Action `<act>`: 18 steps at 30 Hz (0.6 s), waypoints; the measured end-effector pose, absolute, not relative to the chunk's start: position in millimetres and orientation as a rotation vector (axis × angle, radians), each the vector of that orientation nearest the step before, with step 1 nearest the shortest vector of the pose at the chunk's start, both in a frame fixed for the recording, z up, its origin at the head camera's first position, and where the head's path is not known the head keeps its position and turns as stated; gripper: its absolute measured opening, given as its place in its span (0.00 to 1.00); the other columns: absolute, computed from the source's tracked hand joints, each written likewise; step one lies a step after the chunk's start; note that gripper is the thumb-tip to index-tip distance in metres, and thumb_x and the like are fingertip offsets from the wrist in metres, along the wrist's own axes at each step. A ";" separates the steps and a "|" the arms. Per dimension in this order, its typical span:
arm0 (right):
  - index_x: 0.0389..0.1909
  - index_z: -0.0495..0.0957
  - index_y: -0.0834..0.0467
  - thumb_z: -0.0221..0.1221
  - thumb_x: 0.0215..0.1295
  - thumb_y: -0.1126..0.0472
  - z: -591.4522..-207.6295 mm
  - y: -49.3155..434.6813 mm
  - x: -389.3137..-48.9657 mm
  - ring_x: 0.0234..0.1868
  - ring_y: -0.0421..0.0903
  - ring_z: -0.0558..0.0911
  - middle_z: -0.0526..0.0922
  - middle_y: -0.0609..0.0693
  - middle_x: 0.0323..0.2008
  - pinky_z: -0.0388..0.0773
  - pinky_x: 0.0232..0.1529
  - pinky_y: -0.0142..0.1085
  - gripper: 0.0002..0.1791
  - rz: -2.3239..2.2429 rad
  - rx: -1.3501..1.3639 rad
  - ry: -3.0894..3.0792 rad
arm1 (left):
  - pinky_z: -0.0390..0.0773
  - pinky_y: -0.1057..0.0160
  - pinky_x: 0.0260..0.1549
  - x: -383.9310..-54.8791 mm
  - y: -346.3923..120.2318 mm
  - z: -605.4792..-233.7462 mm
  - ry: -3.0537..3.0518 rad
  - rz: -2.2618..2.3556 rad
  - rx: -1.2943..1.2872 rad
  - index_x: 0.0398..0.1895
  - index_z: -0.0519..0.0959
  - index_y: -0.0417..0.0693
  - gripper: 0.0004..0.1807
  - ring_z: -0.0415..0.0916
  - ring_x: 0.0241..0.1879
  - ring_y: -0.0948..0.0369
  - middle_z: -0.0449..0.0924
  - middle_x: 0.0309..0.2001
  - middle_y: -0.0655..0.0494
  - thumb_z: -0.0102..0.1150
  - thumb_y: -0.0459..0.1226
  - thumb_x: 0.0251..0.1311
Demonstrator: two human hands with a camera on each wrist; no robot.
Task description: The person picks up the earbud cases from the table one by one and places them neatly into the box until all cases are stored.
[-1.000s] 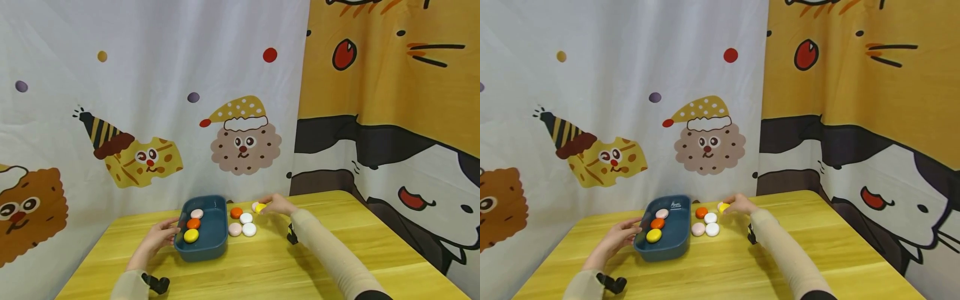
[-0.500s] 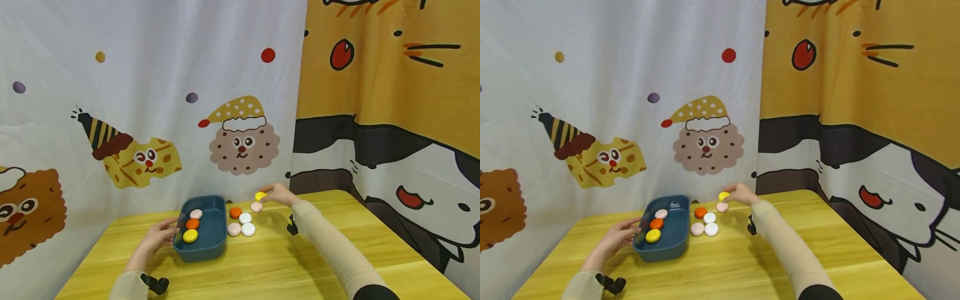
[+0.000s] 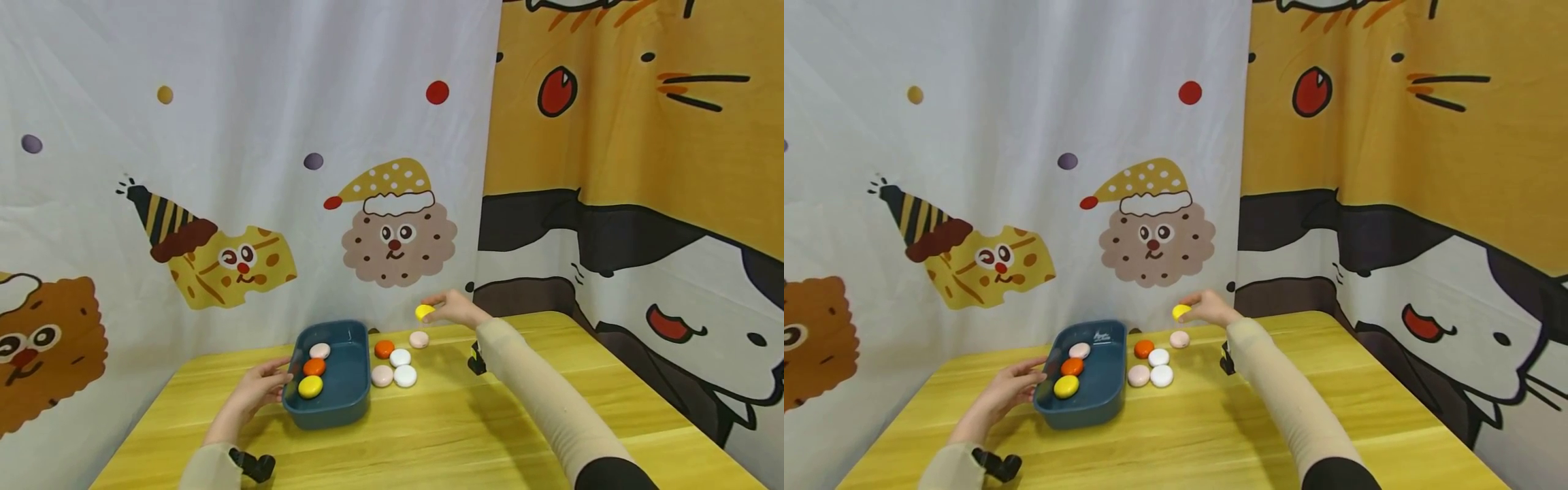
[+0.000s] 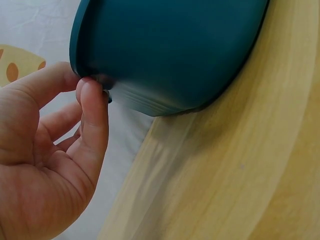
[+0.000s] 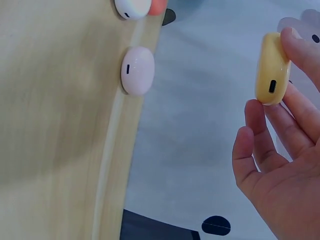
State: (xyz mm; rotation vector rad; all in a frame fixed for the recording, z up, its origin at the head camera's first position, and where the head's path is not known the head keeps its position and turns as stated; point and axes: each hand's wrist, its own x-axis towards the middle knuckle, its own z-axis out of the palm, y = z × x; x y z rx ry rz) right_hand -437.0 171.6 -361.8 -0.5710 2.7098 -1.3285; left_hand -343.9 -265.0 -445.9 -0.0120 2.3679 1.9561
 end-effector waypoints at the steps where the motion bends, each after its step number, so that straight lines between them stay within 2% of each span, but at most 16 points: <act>1: 0.60 0.76 0.64 0.71 0.54 0.56 -360.5 171.3 -437.0 0.63 0.58 0.69 0.76 0.58 0.59 0.68 0.61 0.50 0.32 -1.326 -0.569 2.715 | 0.79 0.63 0.26 -343.9 -265.1 -445.8 2.370 1.955 -0.014 0.68 0.65 0.34 0.30 0.72 0.26 0.59 0.75 0.40 0.47 0.59 0.32 0.63; 11: 0.57 0.79 0.61 0.72 0.53 0.55 -357.2 167.2 -437.4 0.60 0.56 0.73 0.78 0.57 0.56 0.70 0.59 0.49 0.30 -1.270 -0.590 2.778 | 0.79 0.63 0.26 -342.1 -263.8 -446.6 2.369 1.948 -0.024 0.68 0.66 0.34 0.29 0.73 0.26 0.58 0.77 0.43 0.41 0.58 0.32 0.63; 18: 0.58 0.78 0.61 0.71 0.53 0.55 -358.2 158.2 -442.8 0.60 0.55 0.73 0.78 0.55 0.57 0.69 0.60 0.49 0.31 -1.272 -0.623 2.753 | 0.78 0.64 0.25 -343.0 -263.8 -445.1 2.364 1.957 -0.032 0.68 0.65 0.34 0.30 0.73 0.24 0.59 0.77 0.42 0.43 0.58 0.33 0.63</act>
